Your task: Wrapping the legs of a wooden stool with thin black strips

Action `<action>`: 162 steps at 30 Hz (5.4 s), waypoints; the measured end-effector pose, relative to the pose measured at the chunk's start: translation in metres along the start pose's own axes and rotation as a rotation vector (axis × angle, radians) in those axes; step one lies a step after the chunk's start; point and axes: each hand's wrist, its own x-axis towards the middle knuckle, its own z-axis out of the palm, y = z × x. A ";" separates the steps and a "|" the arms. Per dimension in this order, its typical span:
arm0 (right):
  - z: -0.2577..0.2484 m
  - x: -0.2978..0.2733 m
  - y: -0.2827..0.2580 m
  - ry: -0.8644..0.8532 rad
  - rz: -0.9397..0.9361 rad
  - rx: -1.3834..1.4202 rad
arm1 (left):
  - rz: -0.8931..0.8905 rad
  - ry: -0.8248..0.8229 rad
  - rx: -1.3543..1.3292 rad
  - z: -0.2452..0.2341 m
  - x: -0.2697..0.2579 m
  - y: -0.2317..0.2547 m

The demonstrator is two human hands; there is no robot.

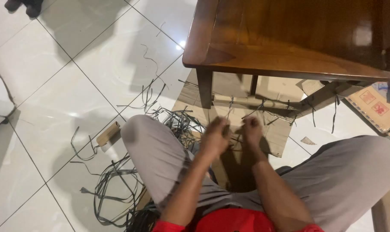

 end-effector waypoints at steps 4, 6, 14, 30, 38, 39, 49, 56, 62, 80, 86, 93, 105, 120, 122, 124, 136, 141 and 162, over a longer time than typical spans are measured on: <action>-0.037 0.001 -0.098 0.264 -0.383 0.346 | -0.151 0.202 -0.260 -0.065 0.029 0.028; -0.062 0.019 -0.121 0.644 -0.594 0.287 | -0.183 0.433 -0.620 -0.076 0.062 0.005; -0.199 0.036 -0.230 0.632 -1.094 0.054 | 0.069 0.327 -0.970 -0.139 0.122 0.035; -0.177 0.044 -0.240 0.278 -1.112 -0.317 | 0.079 0.584 -0.853 -0.137 0.161 0.047; -0.174 0.066 -0.234 0.308 -0.703 -0.365 | 0.105 0.504 -0.907 -0.144 0.187 0.022; -0.174 0.067 -0.236 0.307 -0.478 -0.362 | 0.089 0.503 -0.946 -0.145 0.193 0.020; -0.150 0.127 -0.266 0.151 -0.949 -0.267 | 0.020 0.474 -1.038 -0.163 0.233 0.040; -0.165 0.183 -0.264 0.108 -0.901 -0.359 | -0.013 0.410 -1.006 -0.146 0.251 0.039; -0.187 0.185 -0.286 0.140 -0.866 -0.422 | 0.050 0.443 -1.040 -0.112 0.231 0.050; -0.250 0.227 -0.291 0.329 -0.648 -0.288 | 0.374 0.382 -0.778 -0.011 0.110 0.098; -0.247 0.220 -0.287 0.239 -0.611 -0.214 | 0.362 0.387 -0.852 0.004 0.112 0.079; -0.239 0.208 -0.244 0.050 -0.348 0.214 | -0.266 0.485 -0.902 0.074 0.124 0.021; -0.274 0.348 0.084 0.297 0.080 -0.266 | -0.823 0.084 -0.562 0.284 0.073 -0.057; -0.220 0.364 -0.008 0.060 0.220 0.613 | -0.373 -0.269 -0.198 0.343 0.055 -0.088; -0.216 0.377 -0.005 0.154 0.228 0.631 | -0.465 -0.270 -0.244 0.338 0.061 -0.082; -0.220 0.388 0.008 0.248 0.244 0.647 | -0.563 -0.272 -0.287 0.324 0.067 -0.069; -0.263 0.258 0.053 0.874 0.336 0.020 | -0.638 -0.315 -0.460 0.315 0.029 -0.066; -0.221 0.158 0.058 0.789 0.302 0.080 | -0.725 -0.341 -0.587 0.256 0.022 0.012; -0.079 -0.096 -0.075 0.432 -0.411 0.135 | -0.178 0.113 -1.046 0.173 0.029 0.020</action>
